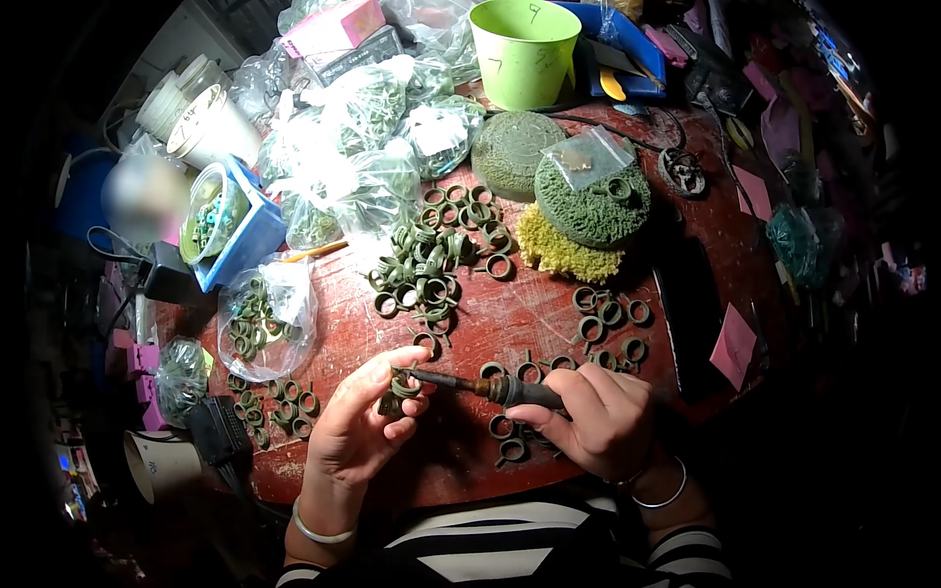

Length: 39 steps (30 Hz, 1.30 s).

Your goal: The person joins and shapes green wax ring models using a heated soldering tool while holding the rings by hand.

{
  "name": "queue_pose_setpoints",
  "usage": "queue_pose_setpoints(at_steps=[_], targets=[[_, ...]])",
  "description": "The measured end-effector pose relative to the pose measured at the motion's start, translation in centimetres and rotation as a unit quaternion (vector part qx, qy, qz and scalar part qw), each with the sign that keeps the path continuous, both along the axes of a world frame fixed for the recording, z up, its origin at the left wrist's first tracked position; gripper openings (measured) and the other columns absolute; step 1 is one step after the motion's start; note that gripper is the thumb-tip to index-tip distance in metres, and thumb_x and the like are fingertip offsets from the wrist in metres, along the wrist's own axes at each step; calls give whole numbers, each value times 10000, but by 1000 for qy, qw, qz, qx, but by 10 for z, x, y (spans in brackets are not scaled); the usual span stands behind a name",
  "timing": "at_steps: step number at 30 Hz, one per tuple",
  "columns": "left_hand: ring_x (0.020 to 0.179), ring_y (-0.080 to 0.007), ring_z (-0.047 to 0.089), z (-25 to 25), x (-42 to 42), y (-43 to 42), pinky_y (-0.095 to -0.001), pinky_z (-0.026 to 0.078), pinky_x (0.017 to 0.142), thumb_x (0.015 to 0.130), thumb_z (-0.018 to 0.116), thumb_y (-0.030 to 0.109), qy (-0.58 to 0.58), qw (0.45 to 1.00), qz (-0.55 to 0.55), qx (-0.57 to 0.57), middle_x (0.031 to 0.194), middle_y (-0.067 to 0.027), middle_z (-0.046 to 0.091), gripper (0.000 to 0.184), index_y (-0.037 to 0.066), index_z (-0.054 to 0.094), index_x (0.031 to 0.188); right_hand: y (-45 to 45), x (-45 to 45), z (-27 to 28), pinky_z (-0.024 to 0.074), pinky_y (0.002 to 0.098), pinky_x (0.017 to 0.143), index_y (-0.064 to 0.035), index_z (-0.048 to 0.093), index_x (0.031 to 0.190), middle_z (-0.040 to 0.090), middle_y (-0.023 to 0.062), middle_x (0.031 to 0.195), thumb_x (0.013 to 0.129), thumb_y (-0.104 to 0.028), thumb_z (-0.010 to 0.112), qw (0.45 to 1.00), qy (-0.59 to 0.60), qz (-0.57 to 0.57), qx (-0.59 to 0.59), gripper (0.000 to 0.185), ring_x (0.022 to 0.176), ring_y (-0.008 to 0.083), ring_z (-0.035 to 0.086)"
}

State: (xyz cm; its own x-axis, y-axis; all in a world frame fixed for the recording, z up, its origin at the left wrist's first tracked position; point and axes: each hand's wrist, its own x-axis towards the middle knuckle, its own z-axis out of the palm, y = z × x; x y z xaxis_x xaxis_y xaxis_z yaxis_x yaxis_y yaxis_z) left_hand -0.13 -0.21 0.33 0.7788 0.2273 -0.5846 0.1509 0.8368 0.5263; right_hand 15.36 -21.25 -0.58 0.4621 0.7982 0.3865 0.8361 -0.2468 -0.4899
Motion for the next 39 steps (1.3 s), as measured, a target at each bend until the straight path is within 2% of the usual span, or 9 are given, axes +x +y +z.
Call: queue_pose_setpoints(at_steps=[5,7,8,9,12,17,27,39], targets=[[827,-125,613,-2,0,2,-182,462,591,1009,583,194,-3,1000,-15,3,1044,-142,668,472,-44,497,1407,-2,2,-1,489,341,484,-30,634,917,602,77,720,862,-333,807,1000,8,5,13,353,558,244,630],[844,-136,601,-4,-1,2,-180,452,582,1014,566,183,-20,1000,-11,-12,1099,-160,652,474,-47,474,1417,-1,4,-4,508,347,502,-15,634,1029,639,103,778,882,-287,796,997,-11,-43,69,349,591,260,652],[861,-134,620,-7,-3,3,-202,469,605,1022,578,195,-38,999,-9,-21,1103,-146,667,439,-29,511,1394,-2,8,-3,517,361,508,-2,621,1127,656,116,813,901,-225,780,995,-21,-53,80,355,593,279,651],[878,-133,640,-10,-6,5,-223,487,628,1029,590,207,-57,998,-9,-32,1108,-131,681,406,-10,549,1370,-3,8,0,530,365,563,7,631,1157,661,129,855,914,-141,759,992,-17,-93,78,312,666,292,663],[880,-148,641,-14,-7,5,-223,485,620,1030,584,200,-71,997,-4,-40,1103,-144,680,403,-12,545,1370,-6,19,4,528,359,686,-7,641,1210,648,160,977,913,-23,722,976,-37,-192,100,308,829,306,655],[872,-159,644,-15,-9,4,-226,484,615,1029,577,189,-66,997,4,-41,1077,-152,683,403,-24,536,1369,-21,36,-1,522,365,670,-18,640,1225,622,150,966,931,-19,693,963,-79,-249,71,299,798,300,635],[849,-161,649,-14,-6,4,-224,482,607,1021,584,180,-64,997,18,-26,1061,-152,686,416,-37,524,1370,-23,41,-7,507,364,632,-15,662,1203,614,136,915,927,-11,693,966,-58,-239,81,278,747,288,635],[852,-160,643,-15,-6,3,-222,482,610,1012,599,184,-63,998,19,-12,1064,-153,679,426,-36,525,1370,-26,41,-7,520,342,645,20,653,1198,648,148,968,919,11,696,962,-78,-244,98,283,783,275,644]])
